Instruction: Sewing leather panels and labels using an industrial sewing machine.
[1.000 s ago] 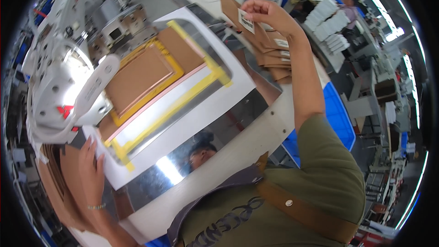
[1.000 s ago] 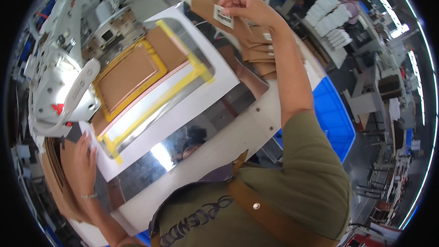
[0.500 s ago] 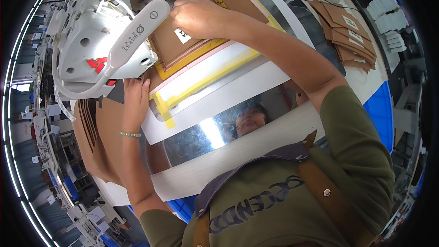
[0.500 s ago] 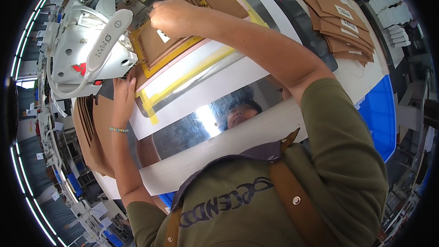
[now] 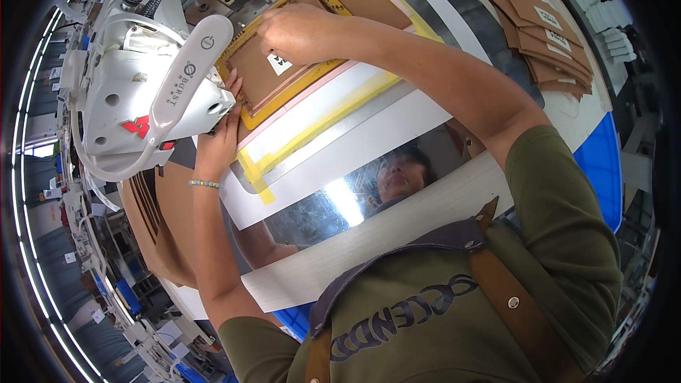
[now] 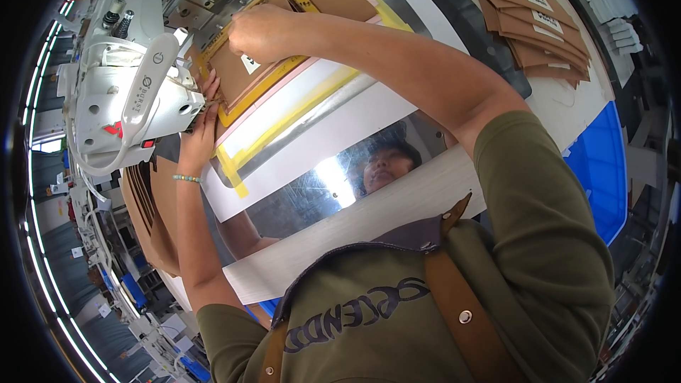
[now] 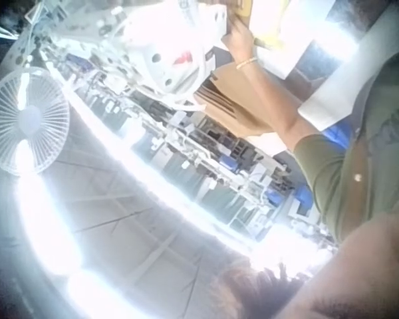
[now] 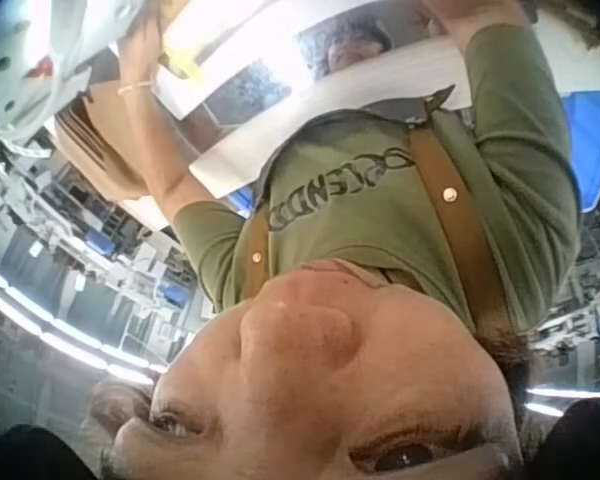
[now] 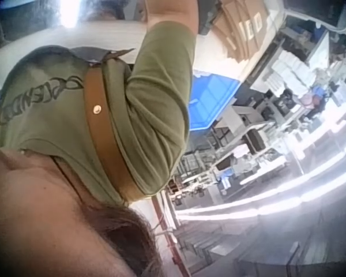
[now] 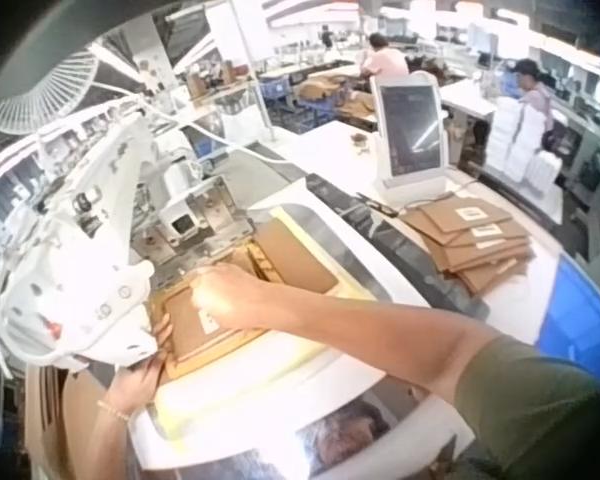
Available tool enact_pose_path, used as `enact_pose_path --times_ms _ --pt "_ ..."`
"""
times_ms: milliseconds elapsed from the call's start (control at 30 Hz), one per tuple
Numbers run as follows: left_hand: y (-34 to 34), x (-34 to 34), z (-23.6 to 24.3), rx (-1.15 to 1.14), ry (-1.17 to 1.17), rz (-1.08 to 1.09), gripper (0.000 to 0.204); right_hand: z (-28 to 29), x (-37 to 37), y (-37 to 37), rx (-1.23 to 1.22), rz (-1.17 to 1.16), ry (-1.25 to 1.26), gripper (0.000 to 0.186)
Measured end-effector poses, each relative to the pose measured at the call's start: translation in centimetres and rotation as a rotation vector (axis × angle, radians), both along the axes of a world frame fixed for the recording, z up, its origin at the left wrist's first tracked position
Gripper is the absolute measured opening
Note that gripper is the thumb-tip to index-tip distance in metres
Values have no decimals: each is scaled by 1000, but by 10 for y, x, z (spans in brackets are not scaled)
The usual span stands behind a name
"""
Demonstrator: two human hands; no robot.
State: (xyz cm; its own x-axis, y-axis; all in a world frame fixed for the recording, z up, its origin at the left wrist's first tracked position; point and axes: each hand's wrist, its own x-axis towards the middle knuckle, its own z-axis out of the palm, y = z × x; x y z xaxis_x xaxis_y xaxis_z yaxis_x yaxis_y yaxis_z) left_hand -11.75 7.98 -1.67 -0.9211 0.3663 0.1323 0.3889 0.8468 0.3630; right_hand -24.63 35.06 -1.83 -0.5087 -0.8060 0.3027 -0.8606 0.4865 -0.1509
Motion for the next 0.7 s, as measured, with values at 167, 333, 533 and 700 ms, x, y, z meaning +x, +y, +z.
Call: enact_pose_path --times_ms 167,333,533,700 --pt "5 -8 7 -4 64 -48 40 -5 1 1 -88 19 -61 17" --pt "-7 -21 1 80 82 -71 37 -2 4 -1 -103 52 -77 16" --pt "-12 -40 -11 20 203 -115 44 -1 10 3 -146 105 -56 16" --pt "-15 -45 -22 215 134 -59 54 -16 24 -7 -243 263 -57 22"
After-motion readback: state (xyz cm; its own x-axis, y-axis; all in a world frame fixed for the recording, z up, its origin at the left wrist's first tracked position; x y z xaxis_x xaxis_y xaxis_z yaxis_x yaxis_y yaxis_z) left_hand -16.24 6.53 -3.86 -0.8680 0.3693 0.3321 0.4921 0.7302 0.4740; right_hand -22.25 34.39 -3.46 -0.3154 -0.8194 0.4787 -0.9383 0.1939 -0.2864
